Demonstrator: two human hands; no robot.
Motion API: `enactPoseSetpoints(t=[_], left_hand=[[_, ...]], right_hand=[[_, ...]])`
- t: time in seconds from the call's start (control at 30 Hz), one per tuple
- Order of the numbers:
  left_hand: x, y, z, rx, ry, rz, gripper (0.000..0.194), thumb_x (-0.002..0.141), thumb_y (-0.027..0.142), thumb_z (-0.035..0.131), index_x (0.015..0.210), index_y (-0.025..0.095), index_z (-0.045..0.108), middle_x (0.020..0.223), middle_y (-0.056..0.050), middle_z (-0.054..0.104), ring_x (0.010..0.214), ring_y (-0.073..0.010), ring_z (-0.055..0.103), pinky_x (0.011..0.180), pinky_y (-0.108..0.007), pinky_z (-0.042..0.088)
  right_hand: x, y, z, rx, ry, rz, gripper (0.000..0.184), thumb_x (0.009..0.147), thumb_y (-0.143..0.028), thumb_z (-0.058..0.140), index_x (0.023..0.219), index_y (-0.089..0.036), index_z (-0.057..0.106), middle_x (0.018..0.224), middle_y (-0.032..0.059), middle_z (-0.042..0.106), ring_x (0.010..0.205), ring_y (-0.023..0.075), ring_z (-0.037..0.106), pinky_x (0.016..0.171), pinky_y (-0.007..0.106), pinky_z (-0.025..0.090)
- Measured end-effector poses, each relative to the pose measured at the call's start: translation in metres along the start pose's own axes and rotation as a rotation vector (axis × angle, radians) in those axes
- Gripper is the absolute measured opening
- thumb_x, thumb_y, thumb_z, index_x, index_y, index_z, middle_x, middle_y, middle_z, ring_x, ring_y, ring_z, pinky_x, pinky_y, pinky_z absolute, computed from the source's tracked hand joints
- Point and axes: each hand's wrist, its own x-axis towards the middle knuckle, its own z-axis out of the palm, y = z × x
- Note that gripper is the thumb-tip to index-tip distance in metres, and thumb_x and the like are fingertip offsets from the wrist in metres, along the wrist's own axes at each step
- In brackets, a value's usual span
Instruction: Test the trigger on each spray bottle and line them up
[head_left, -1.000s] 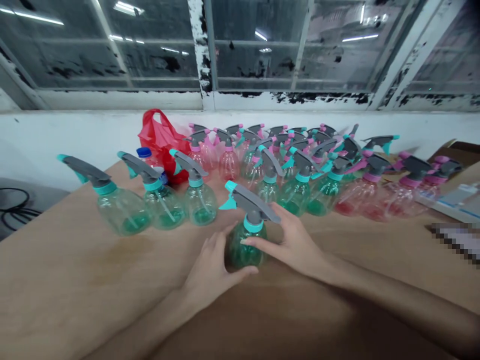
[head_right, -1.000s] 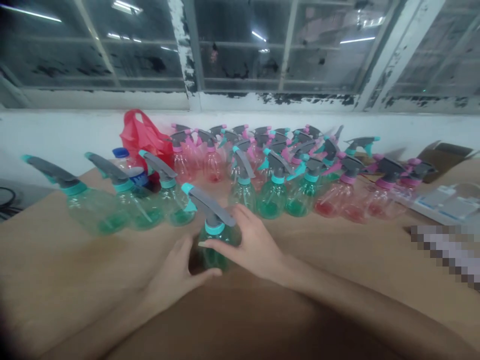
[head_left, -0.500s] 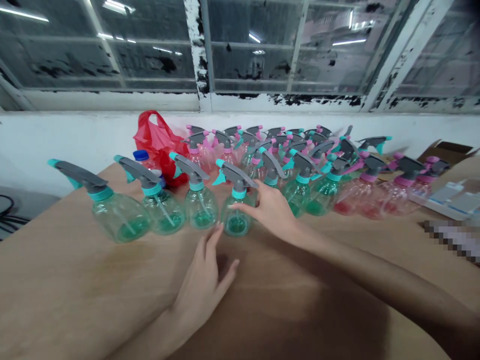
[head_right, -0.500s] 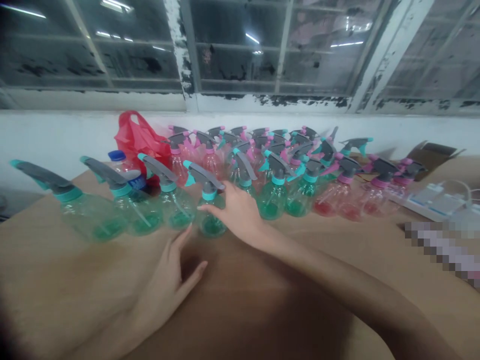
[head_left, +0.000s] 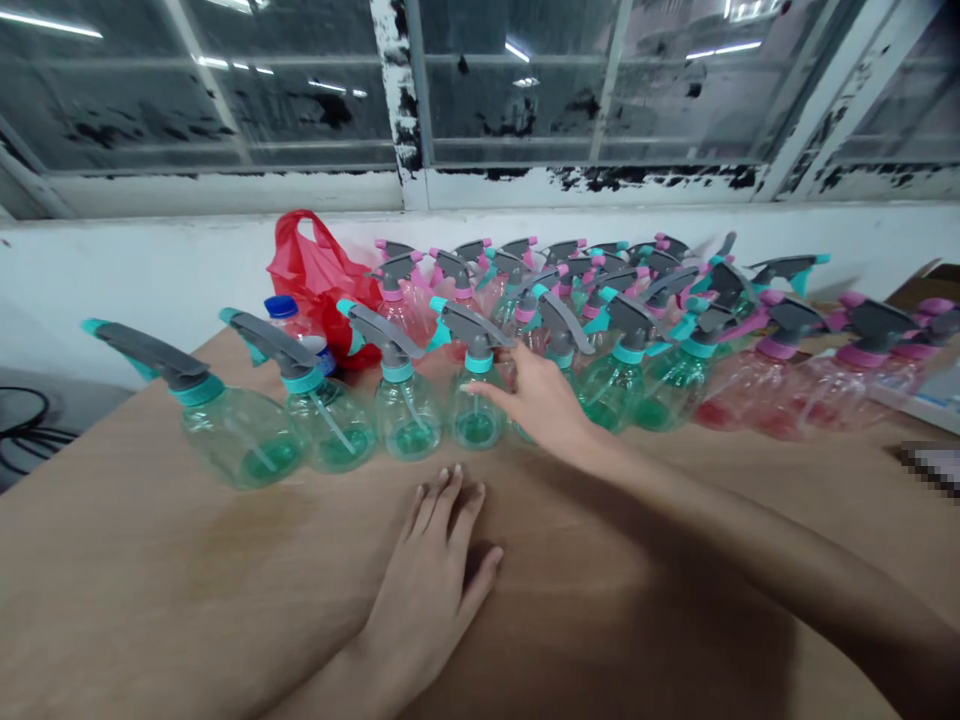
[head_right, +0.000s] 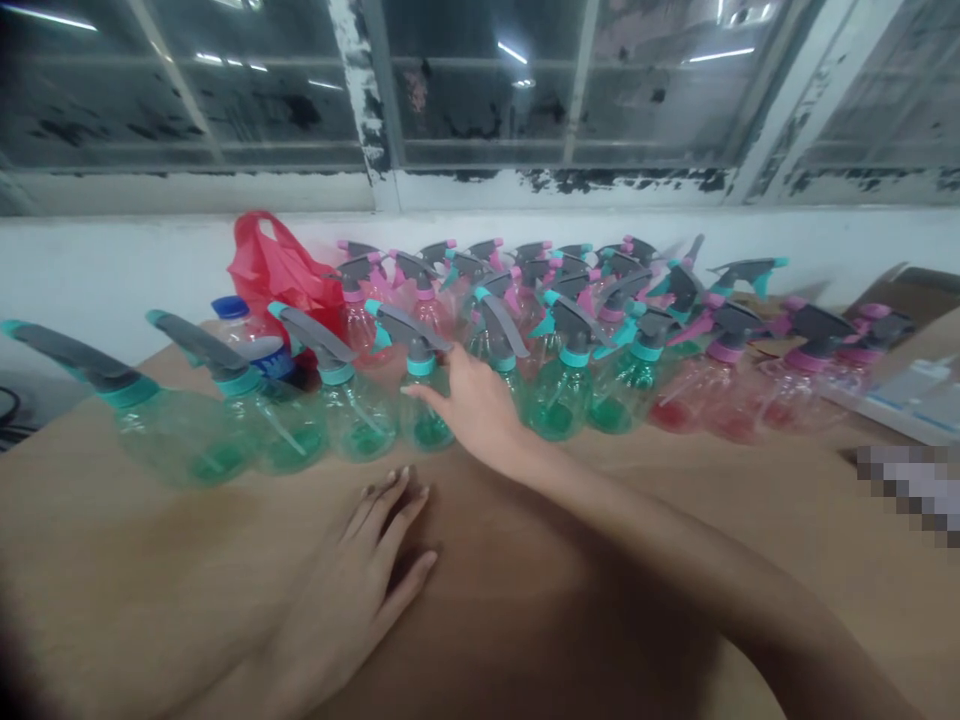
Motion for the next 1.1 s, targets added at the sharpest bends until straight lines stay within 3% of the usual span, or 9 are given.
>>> enactPoseSetpoints(t=[0.37, 0.6, 0.73, 0.8, 0.9, 1.0, 1.1], left_hand=[[0.002, 0.001, -0.002, -0.026, 0.05, -0.038, 0.052, 0.096, 0.039, 0.045, 0.141, 0.015, 0.037, 0.138, -0.016, 0.053, 0.128, -0.0319, 0.047, 0.104, -0.05, 0.038], [0.005, 0.0, -0.002, 0.023, 0.057, -0.055, 0.049, 0.094, 0.039, 0.047, 0.135, 0.012, 0.044, 0.132, -0.017, 0.058, 0.122, -0.0333, 0.053, 0.098, -0.05, 0.044], [0.006, 0.0, -0.002, 0.002, 0.064, -0.07, 0.048, 0.094, 0.04, 0.047, 0.135, 0.015, 0.046, 0.132, -0.015, 0.058, 0.122, -0.0329, 0.052, 0.097, -0.049, 0.043], [0.007, -0.001, -0.001, -0.001, 0.07, -0.068, 0.047, 0.095, 0.04, 0.046, 0.135, 0.015, 0.046, 0.132, -0.015, 0.058, 0.122, -0.0328, 0.052, 0.098, -0.049, 0.043], [0.008, -0.001, 0.001, -0.002, 0.067, -0.074, 0.047, 0.095, 0.04, 0.045, 0.134, 0.015, 0.047, 0.132, -0.015, 0.058, 0.122, -0.0328, 0.053, 0.099, -0.05, 0.042], [0.01, -0.001, 0.001, -0.005, 0.069, -0.088, 0.046, 0.095, 0.042, 0.046, 0.133, 0.016, 0.049, 0.131, -0.014, 0.059, 0.121, -0.0328, 0.052, 0.098, -0.05, 0.042], [0.011, -0.001, 0.0, -0.004, 0.075, -0.082, 0.045, 0.096, 0.042, 0.045, 0.133, 0.016, 0.048, 0.131, -0.013, 0.059, 0.12, -0.0318, 0.052, 0.098, -0.049, 0.042]], right_hand=[[-0.005, -0.01, -0.005, 0.086, -0.02, 0.011, 0.048, 0.086, -0.043, 0.061, 0.12, -0.01, 0.055, 0.109, 0.0157, 0.068, 0.098, 0.031, 0.065, 0.078, 0.042, 0.05], [-0.032, -0.008, -0.034, 0.201, -0.06, 0.043, 0.055, 0.084, -0.044, 0.064, 0.128, -0.016, 0.049, 0.122, 0.0122, 0.064, 0.072, 0.0177, 0.063, 0.076, 0.039, 0.051], [-0.054, 0.004, -0.056, 0.213, -0.125, 0.037, 0.026, 0.086, -0.039, 0.062, 0.105, -0.021, 0.063, 0.099, 0.004, 0.072, 0.065, 0.0148, 0.06, 0.065, 0.032, 0.047], [-0.06, 0.015, -0.065, 0.196, -0.089, 0.054, 0.018, 0.087, -0.039, 0.06, 0.092, -0.023, 0.066, 0.088, 0.0017, 0.073, 0.067, 0.0157, 0.062, 0.062, 0.03, 0.045], [-0.062, 0.032, -0.074, 0.164, 0.02, 0.121, 0.023, 0.085, -0.045, 0.061, 0.089, -0.023, 0.064, 0.083, 0.0015, 0.072, 0.063, 0.0161, 0.061, 0.057, 0.029, 0.043], [-0.058, 0.043, -0.076, 0.139, 0.09, 0.168, 0.031, 0.084, -0.051, 0.06, 0.093, -0.021, 0.061, 0.091, 0.0033, 0.071, 0.058, 0.0146, 0.058, 0.057, 0.031, 0.044], [-0.054, 0.046, -0.071, 0.123, 0.129, 0.174, 0.039, 0.082, -0.053, 0.061, 0.102, -0.02, 0.058, 0.103, 0.007, 0.07, 0.065, 0.0168, 0.062, 0.064, 0.034, 0.047]])
